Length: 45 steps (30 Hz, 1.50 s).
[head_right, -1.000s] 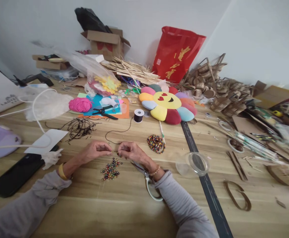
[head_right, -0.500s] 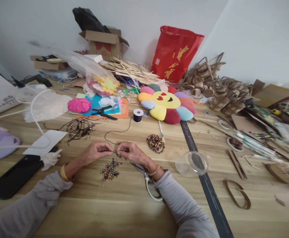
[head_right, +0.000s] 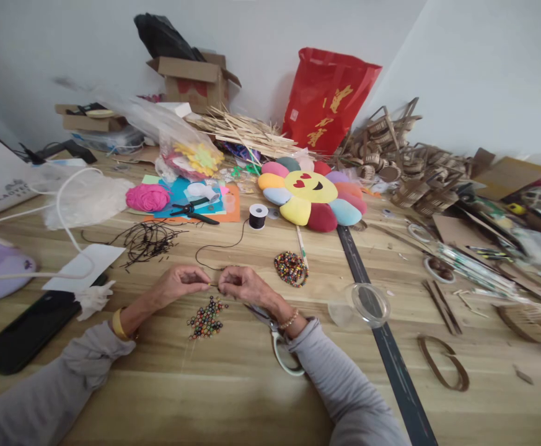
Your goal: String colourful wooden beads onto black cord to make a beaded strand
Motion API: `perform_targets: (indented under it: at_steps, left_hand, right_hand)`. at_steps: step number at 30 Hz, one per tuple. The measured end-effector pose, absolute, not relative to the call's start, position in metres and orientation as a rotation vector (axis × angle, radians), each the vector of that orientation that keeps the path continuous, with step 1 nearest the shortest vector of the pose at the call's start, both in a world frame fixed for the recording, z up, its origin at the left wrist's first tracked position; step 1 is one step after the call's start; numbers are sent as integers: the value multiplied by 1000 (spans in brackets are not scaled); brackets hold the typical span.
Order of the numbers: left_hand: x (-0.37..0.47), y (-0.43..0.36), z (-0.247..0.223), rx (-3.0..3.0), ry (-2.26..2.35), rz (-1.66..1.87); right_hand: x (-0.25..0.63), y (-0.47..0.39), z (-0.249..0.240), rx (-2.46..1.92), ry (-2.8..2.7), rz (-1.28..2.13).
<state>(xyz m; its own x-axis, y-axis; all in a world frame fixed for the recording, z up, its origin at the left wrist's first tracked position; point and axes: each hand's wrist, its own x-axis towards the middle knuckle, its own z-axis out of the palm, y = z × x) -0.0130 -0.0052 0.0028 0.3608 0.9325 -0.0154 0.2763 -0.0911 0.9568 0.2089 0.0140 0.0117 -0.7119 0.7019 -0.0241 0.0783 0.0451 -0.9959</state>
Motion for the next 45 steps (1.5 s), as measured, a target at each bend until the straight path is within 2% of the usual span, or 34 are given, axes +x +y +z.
perform_targets:
  at_steps: [45]
  left_hand:
    - [-9, -7, 6, 1571, 1076, 804]
  right_hand:
    - [209, 15, 10, -796, -1867, 1695]
